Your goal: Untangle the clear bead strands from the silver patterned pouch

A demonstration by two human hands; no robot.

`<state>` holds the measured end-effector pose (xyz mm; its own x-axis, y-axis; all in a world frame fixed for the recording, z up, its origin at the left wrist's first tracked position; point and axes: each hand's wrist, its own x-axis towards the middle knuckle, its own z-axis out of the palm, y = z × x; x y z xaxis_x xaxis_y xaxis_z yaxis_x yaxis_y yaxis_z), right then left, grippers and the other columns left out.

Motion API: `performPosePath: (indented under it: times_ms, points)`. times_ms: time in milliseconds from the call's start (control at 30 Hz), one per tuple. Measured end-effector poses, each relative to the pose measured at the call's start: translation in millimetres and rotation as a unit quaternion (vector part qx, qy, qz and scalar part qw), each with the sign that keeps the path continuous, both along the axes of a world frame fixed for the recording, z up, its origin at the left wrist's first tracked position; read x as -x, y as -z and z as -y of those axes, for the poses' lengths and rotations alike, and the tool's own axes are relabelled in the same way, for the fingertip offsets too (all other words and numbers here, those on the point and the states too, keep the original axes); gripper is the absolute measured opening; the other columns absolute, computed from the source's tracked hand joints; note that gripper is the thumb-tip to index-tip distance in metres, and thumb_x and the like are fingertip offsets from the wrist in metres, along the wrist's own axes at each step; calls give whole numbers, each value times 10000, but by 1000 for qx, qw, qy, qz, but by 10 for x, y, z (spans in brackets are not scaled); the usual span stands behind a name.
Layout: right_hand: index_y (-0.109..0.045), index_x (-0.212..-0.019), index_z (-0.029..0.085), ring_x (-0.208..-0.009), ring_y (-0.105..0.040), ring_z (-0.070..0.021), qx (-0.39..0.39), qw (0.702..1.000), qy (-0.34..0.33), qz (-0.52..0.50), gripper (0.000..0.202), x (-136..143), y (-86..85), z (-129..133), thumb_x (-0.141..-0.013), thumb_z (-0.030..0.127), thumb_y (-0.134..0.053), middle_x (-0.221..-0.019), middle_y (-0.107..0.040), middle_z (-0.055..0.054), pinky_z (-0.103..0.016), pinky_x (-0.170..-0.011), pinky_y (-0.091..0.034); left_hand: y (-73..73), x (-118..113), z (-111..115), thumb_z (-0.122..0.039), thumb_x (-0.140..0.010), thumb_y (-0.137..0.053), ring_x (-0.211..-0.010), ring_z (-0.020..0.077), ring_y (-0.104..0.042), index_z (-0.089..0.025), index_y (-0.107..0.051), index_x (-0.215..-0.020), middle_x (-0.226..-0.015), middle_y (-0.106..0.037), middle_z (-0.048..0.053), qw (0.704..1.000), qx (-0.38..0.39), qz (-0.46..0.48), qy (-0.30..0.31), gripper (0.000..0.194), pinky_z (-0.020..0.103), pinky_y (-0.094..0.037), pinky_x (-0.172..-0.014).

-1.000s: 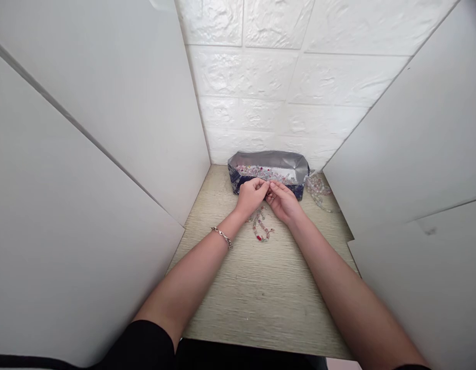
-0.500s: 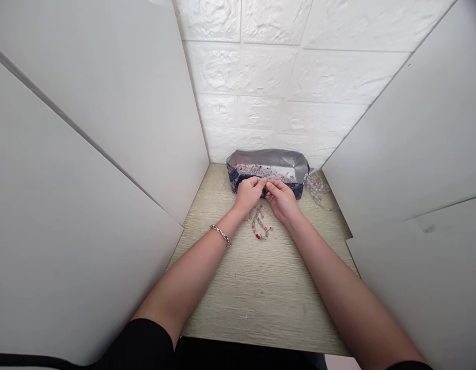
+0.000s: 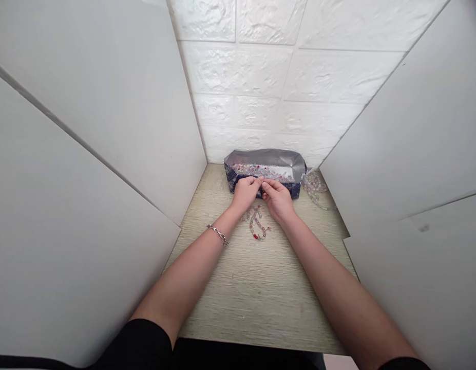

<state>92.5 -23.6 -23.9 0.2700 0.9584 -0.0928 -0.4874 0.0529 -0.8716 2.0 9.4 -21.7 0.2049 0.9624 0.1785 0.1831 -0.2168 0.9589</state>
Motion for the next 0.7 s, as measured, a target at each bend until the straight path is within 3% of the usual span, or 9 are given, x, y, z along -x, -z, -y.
performPosePath:
  times_ms: [333,500,700]
  points:
    - [-592,-643,184,-473,-409,-46,-7,1000,6,-11,162,-28,5,-9,-518,230,-683,-572,-529,42,-183,-432,-335,-74,-5,109,-443,-738,-391,-475,67,-337,-145,-462,-501,-472,-402,-27,999,-37,-21,-11,388,220,-267,-468]
    - [-589,-636,180,-459,-397,-42,-1,999,0,-49,172,-47,-25,-5,-508,216,-698,-564,-528,40,-178,-422,-343,-49,-32,98,-291,-694,-457,-540,77,-452,-128,-573,-615,-591,-560,5,999,-11,10,35,216,213,-360,-549]
    - [-595,-656,174,-478,-412,-35,-1,996,-31,-84,178,-81,-36,4,-517,200,-705,-568,-526,38,-151,-420,-349,-9,-43,76,-303,-705,-444,-576,88,-494,-123,-588,-674,-645,-596,30,999,-23,11,33,233,217,-383,-575]
